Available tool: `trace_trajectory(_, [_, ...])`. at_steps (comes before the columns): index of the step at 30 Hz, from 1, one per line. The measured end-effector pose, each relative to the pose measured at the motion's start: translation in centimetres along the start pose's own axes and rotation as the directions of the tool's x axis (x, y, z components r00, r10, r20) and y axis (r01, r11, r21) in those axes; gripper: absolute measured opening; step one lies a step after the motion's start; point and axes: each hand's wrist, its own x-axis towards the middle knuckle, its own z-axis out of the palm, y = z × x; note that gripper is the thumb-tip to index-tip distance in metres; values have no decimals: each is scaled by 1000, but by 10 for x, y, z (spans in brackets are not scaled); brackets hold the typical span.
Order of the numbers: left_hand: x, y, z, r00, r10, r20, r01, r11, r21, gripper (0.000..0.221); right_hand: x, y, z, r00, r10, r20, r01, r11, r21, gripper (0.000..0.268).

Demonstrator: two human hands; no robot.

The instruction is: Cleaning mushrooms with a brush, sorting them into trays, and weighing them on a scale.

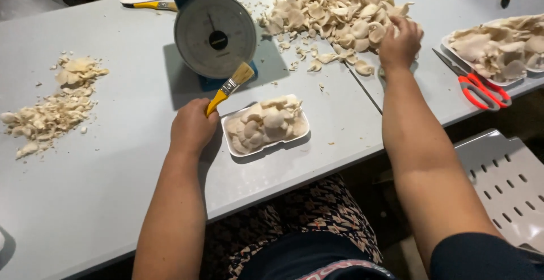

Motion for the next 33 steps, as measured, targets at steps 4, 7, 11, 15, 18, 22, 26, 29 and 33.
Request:
trace_trajectory(4, [7,-7,8,997,49,-59,-48,999,12,16,17,13,31,991,-136,19,137,973,-187,23])
trace_trajectory(7, [3,3,-3,1000,-17,16,18,1000,-24,15,16,8,31,988,-55,144,93,958,-273,24])
trace_trajectory(11, [-2,5,-3,1000,-13,27,13,1000,-15,13,3,-3,18,980,-174,101,196,938,-287,23])
trace_trajectory(15, [2,0,2,1000,24,-12,-24,1000,-19,12,7,-17,24,959,-201,198,253,922,-294,33])
trace_trajectory(18, [7,-8,13,997,48,-55,-50,999,-22,13,-3,-53,4,931,-58,361,181,932,-315,39])
trace_trajectory(22, [1,7,-2,1000,13,13,-13,1000,-21,13,2,-24,31,942,-200,269,285,901,-328,23])
trace_trajectory(26, [0,6,-1,999,34,14,-34,999,-15,13,0,-38,33,973,-222,57,188,914,359,8])
trace_trajectory(29, [-1,6,1,999,39,5,-38,999,-24,12,-16,-101,7,951,108,291,-304,506,807,27])
trace_trajectory(33, [-1,5,-2,999,31,9,-30,999,-25,12,-41,-159,-5,776,-67,628,-529,473,705,13])
